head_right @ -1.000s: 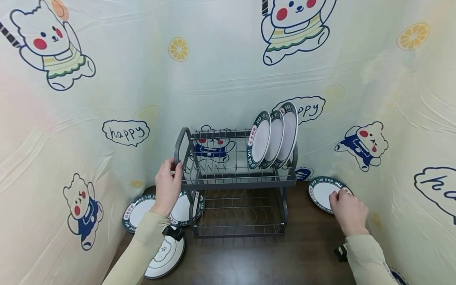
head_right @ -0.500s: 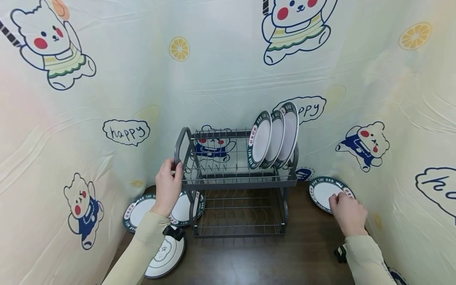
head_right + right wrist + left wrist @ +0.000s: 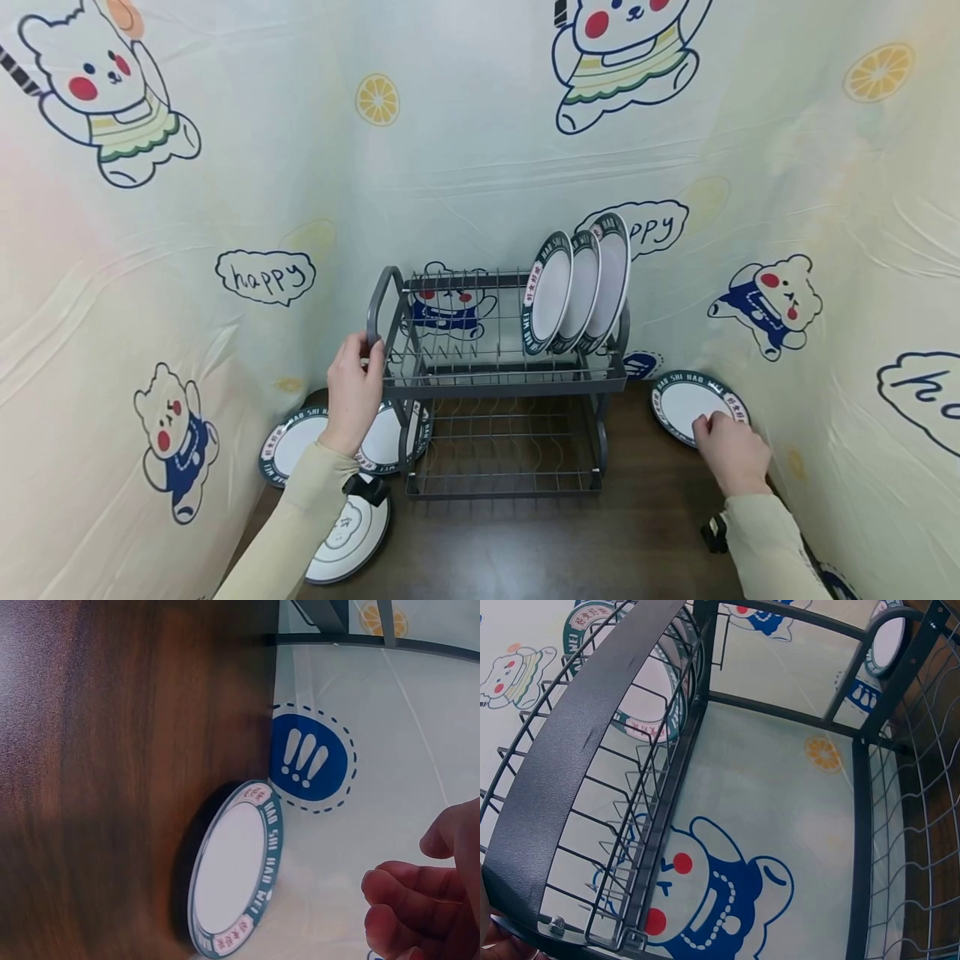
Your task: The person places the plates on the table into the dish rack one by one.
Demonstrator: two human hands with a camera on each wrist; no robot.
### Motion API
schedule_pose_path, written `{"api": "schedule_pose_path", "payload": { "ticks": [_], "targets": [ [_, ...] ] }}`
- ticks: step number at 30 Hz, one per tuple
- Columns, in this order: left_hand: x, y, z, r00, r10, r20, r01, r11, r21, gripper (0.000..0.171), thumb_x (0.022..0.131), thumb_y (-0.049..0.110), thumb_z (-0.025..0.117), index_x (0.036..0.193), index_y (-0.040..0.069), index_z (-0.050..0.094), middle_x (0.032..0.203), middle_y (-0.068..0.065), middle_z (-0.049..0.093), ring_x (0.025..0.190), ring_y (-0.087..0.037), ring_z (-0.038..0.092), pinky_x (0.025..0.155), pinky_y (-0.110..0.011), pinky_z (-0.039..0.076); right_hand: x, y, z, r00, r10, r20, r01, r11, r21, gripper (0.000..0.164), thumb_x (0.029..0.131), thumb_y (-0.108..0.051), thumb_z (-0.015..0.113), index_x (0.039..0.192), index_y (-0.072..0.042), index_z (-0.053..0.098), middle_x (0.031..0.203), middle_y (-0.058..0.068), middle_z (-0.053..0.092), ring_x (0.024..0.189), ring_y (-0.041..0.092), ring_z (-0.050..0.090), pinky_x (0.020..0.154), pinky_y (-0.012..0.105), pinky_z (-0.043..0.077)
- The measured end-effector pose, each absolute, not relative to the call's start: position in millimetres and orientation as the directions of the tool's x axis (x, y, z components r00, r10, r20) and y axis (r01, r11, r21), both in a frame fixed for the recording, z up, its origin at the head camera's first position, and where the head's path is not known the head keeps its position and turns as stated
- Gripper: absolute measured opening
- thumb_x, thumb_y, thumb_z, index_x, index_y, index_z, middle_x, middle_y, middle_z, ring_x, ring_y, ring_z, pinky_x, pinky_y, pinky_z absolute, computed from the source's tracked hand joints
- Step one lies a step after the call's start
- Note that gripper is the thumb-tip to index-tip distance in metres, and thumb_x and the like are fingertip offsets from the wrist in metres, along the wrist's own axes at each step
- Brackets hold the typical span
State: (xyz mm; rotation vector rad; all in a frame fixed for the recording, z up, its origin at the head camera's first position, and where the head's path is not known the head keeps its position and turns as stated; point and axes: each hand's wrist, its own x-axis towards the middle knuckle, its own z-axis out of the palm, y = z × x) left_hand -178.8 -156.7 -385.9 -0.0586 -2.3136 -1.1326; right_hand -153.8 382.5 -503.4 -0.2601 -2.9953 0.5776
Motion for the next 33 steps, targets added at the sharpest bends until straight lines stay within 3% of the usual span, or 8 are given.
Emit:
{"api": "schedule_pose_path", "payload": {
  "ticks": [13, 21, 33],
  "targets": [
    [-178.0, -156.7, -384.5, -0.842, -0.2, 0.501, 0.273, 0.643, 0.716, 0.024, 0.109, 0.017, 0.056, 0.121, -0.003, 0.06, 0.109, -0.019, 0.064, 0.098, -0.034, 0.069, 0.084, -0.05, 0.062, -160.4, 387.4, -511.9, -0.983, 0.184, -0.004, 0.172, 0.911, -0.376, 0.042, 0.105, -0.03, 0.045, 0.071, -0.008, 0.054, 0.062, 0.006, 0.052, 0.058, 0.026, 0.049, 0.053, 0.04, 0.035],
    [-177.3, -156.3, -385.4, -0.843, -0.2, 0.5, 0.273, 0.641, 0.718, 0.024, 0.109, 0.017, 0.056, 0.12, -0.003, 0.061, 0.109, -0.018, 0.064, 0.097, -0.033, 0.07, 0.082, -0.049, 0.062, -162.1, 388.1, -517.6, -0.979, 0.201, -0.046, 0.203, 0.902, -0.38, 0.041, 0.105, -0.03, 0.043, 0.075, -0.006, 0.055, 0.066, 0.009, 0.053, 0.061, 0.029, 0.052, 0.057, 0.047, 0.04],
    [-178.2, -157.1, -387.1, -0.837, -0.199, 0.51, 0.278, 0.648, 0.709, 0.022, 0.109, 0.018, 0.056, 0.118, -0.002, 0.061, 0.107, -0.017, 0.064, 0.095, -0.032, 0.069, 0.079, -0.048, 0.062, -169.4, 394.0, -532.7, -0.97, 0.235, -0.063, 0.24, 0.885, -0.398, 0.041, 0.105, -0.031, 0.043, 0.076, -0.004, 0.056, 0.067, 0.01, 0.054, 0.061, 0.029, 0.052, 0.055, 0.044, 0.041]
  ]
}}
